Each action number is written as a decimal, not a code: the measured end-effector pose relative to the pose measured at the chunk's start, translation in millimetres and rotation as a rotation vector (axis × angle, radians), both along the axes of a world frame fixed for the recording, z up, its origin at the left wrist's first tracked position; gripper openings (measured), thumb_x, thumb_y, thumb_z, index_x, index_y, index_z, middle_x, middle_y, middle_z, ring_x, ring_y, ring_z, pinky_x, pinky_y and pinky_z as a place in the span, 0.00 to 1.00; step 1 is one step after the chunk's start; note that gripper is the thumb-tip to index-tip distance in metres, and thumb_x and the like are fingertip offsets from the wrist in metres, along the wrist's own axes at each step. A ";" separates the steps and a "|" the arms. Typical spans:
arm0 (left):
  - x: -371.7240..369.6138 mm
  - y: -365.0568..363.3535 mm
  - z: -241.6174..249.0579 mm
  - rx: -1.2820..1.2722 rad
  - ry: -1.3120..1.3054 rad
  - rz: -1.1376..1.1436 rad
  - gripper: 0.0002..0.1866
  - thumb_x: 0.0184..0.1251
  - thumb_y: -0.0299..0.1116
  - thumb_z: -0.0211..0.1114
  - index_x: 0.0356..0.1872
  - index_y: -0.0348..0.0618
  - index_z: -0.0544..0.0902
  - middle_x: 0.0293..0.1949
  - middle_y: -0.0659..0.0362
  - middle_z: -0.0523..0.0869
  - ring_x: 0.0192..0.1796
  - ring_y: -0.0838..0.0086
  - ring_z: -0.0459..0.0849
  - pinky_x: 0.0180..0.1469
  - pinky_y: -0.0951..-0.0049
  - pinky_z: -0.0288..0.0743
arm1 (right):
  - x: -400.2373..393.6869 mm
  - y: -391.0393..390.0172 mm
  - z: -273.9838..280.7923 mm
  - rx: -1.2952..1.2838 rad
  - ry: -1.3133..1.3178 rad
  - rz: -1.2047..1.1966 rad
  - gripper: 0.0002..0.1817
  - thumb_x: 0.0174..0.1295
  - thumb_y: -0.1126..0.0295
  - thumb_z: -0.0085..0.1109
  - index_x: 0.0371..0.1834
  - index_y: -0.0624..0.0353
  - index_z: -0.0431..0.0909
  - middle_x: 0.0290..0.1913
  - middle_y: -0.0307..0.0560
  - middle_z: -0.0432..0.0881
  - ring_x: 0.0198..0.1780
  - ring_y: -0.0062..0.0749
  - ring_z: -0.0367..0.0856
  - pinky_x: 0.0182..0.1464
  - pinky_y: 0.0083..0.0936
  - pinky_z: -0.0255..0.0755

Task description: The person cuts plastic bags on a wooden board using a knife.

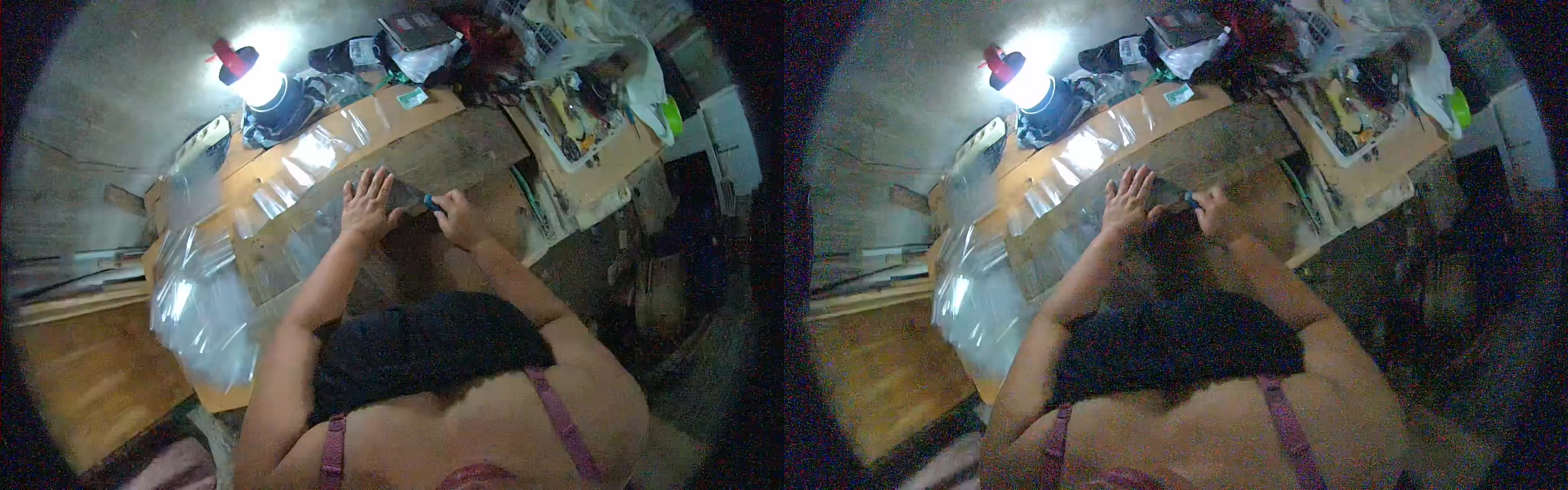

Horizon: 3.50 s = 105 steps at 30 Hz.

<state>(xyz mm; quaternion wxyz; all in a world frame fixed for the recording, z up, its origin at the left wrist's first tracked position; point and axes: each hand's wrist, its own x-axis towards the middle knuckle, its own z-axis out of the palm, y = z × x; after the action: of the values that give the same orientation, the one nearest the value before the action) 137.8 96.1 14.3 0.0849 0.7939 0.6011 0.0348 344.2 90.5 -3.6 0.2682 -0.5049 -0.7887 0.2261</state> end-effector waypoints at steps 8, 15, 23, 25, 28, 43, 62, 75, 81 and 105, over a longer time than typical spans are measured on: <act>-11.1 8.5 -31.3 0.106 -0.043 0.023 0.31 0.53 0.47 0.54 0.59 0.49 0.60 0.62 0.61 0.56 0.65 0.67 0.51 0.64 0.63 0.44 | -41.5 76.9 0.9 -0.055 -0.129 -0.058 0.17 0.48 0.68 0.54 0.42 0.58 0.70 0.40 0.59 0.68 0.39 0.53 0.71 0.41 0.40 0.67; -32.1 -17.0 2.5 0.126 -0.256 0.061 0.23 0.50 0.39 0.58 0.50 0.46 0.70 0.55 0.61 0.68 0.60 0.67 0.62 0.58 0.64 0.56 | -69.7 38.8 24.8 -0.093 -0.251 -0.006 0.26 0.47 0.53 0.56 0.43 0.61 0.66 0.41 0.57 0.69 0.40 0.52 0.72 0.40 0.42 0.67; -58.8 -24.4 -25.7 0.367 -0.323 0.084 0.10 0.48 0.33 0.61 0.34 0.50 0.79 0.43 0.60 0.78 0.49 0.64 0.74 0.51 0.63 0.64 | -66.7 39.7 12.8 -0.151 -0.215 0.025 0.37 0.35 0.50 0.66 0.43 0.65 0.65 0.44 0.59 0.66 0.45 0.54 0.69 0.47 0.40 0.66; -68.3 -16.1 -23.1 0.418 -0.624 0.055 0.02 0.48 0.30 0.60 0.24 0.49 0.79 0.38 0.61 0.80 0.42 0.64 0.78 0.41 0.65 0.71 | -72.7 39.8 11.9 -0.161 -0.309 -0.016 0.38 0.34 0.50 0.67 0.43 0.66 0.65 0.44 0.58 0.66 0.46 0.52 0.69 0.47 0.39 0.66; -90.0 -18.8 9.4 0.723 -0.293 0.200 0.03 0.51 0.26 0.56 0.28 0.45 0.73 0.33 0.56 0.79 0.35 0.63 0.79 0.35 0.65 0.72 | -72.5 38.9 24.5 -0.164 -0.328 -0.033 0.33 0.37 0.49 0.64 0.41 0.63 0.69 0.41 0.56 0.68 0.40 0.51 0.71 0.44 0.38 0.67; -120.2 31.6 33.0 0.506 -0.133 0.305 0.15 0.51 0.39 0.59 0.37 0.41 0.77 0.41 0.46 0.77 0.42 0.57 0.76 0.42 0.63 0.71 | -32.4 68.4 21.9 -0.099 0.433 0.170 0.05 0.49 0.74 0.52 0.30 0.60 0.71 0.30 0.46 0.75 0.30 0.32 0.72 0.32 0.23 0.66; -78.7 -26.5 133.1 -0.558 -2.509 -0.321 0.53 0.41 0.70 0.48 0.58 0.29 0.54 0.61 0.40 0.52 0.62 0.45 0.53 0.62 0.49 0.43 | 83.9 -40.4 169.7 -0.777 0.748 0.412 0.07 0.55 0.68 0.54 0.27 0.60 0.72 0.27 0.48 0.78 0.38 0.33 0.75 0.39 0.28 0.69; -50.8 -58.2 128.3 -1.059 -2.156 0.129 0.31 0.59 0.49 0.40 0.55 0.32 0.60 0.55 0.42 0.65 0.55 0.50 0.67 0.55 0.54 0.61 | -23.3 -15.4 144.3 -0.364 0.615 0.291 0.12 0.50 0.71 0.59 0.37 0.59 0.70 0.38 0.42 0.76 0.41 0.26 0.72 0.42 0.26 0.67; -41.9 -84.6 140.3 -0.993 -2.185 0.263 0.39 0.58 0.61 0.33 0.54 0.29 0.60 0.48 0.44 0.73 0.47 0.55 0.75 0.53 0.60 0.65 | -58.4 -10.3 107.3 -0.213 0.504 0.179 0.22 0.43 0.63 0.65 0.38 0.61 0.67 0.32 0.48 0.76 0.35 0.29 0.74 0.35 0.27 0.69; -34.1 -84.5 155.4 0.659 -0.803 0.104 0.03 0.48 0.23 0.60 0.25 0.43 0.78 0.30 0.56 0.82 0.38 0.68 0.80 0.55 0.61 0.61 | -51.6 -12.1 190.8 0.334 0.241 0.246 0.17 0.44 0.66 0.62 0.37 0.63 0.72 0.33 0.49 0.75 0.37 0.41 0.74 0.42 0.31 0.68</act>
<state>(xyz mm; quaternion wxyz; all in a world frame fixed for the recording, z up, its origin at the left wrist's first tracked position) 103.7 11.6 169.7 0.0525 0.6718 0.5170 0.5278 292.6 78.4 187.2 0.4105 -0.3229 -0.8331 0.1821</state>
